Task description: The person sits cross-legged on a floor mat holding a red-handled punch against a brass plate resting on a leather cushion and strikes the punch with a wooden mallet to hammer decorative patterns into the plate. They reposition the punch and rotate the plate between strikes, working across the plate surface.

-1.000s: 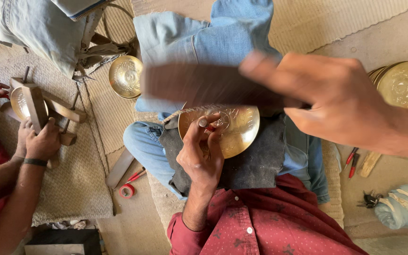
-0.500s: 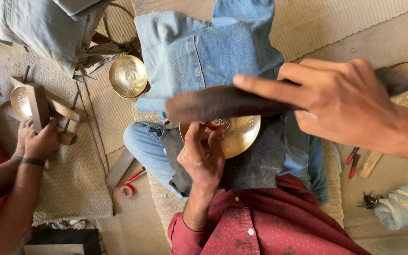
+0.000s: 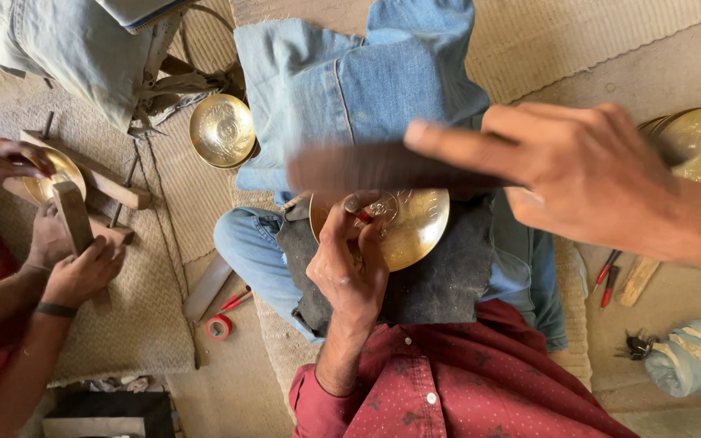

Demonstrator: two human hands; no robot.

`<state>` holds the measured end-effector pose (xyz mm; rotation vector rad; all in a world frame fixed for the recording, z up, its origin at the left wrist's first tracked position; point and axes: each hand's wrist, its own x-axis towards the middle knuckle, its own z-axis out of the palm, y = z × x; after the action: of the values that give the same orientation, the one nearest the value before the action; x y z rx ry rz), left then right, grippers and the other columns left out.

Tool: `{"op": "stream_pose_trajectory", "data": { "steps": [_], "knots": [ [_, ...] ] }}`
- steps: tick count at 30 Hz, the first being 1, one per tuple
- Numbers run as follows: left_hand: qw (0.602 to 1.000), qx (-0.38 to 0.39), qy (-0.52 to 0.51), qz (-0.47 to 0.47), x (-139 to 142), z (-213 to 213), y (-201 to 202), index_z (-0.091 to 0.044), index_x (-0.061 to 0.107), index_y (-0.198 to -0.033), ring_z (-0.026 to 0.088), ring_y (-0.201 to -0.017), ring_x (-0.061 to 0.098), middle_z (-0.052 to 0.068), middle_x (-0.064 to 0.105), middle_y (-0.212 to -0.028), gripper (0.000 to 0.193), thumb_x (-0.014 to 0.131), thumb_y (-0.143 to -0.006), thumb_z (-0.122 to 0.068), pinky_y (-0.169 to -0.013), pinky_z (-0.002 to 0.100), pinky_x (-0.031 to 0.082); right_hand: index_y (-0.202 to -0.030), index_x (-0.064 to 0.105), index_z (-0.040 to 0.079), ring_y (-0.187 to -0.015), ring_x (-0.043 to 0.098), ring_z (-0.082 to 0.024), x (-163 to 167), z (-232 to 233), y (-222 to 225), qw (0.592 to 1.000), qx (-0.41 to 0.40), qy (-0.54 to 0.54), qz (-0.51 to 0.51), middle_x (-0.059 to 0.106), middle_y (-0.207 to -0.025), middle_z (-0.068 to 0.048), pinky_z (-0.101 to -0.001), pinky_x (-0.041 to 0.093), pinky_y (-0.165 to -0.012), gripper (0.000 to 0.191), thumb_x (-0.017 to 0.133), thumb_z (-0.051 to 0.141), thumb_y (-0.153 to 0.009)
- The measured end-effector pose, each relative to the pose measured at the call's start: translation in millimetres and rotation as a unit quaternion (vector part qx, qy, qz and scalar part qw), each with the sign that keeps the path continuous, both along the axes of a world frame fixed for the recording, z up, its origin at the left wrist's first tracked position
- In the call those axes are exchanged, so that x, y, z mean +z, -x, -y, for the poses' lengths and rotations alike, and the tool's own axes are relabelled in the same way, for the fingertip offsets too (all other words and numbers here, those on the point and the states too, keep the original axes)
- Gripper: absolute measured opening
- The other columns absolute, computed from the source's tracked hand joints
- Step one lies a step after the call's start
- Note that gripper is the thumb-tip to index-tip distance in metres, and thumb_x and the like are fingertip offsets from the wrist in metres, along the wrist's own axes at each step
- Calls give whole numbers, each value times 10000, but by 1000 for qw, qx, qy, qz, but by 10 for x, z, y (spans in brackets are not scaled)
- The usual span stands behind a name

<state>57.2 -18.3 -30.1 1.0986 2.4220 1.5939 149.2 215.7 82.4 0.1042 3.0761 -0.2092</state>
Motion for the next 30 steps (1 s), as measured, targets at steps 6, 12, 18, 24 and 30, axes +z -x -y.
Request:
{"op": "stream_pose_trajectory", "data": {
  "steps": [6,12,18,24,30],
  "knots": [
    [992,51,119,1,-96,21,3,-55,586,-1232,157,-700,723,56,749,-921,362,772,-931,19,-651,296,565,-1551,411,371,-639,631,-182,22,15,17,1000,8,-25,-9,581,-765,-2,-332,541,-499,994,719,20,-674],
    [998,17,-48,-22,-56,-37,11,-5,454,-1365,157,-836,758,136,743,-1180,477,681,-967,127,-721,247,633,-1630,338,300,-822,639,-210,114,5,70,967,-25,201,-151,622,-1063,-57,-322,549,-658,913,647,15,-819],
    [996,29,-85,27,-42,-49,0,-6,449,-1325,168,-877,759,159,714,-1123,469,688,-954,151,-733,257,630,-1545,418,406,-615,640,-196,89,7,45,998,7,-24,51,633,-803,-4,-362,551,-478,1026,767,5,-667],
    [973,-33,-170,149,19,-67,-19,10,428,-1336,204,-1117,718,186,652,-1246,409,613,-1012,178,-919,297,651,-1505,466,95,-858,613,-220,-569,33,-414,954,-123,243,-125,589,-1021,-101,-342,556,-706,824,692,-41,-724],
    [971,-80,-89,209,56,-177,53,27,499,-1299,155,-937,758,157,726,-1166,398,690,-965,130,-741,251,622,-1358,509,-28,-978,646,-114,-1684,449,-934,790,-302,470,-253,633,-1088,-59,-304,527,-1037,491,731,-4,-921]
  ]
}}
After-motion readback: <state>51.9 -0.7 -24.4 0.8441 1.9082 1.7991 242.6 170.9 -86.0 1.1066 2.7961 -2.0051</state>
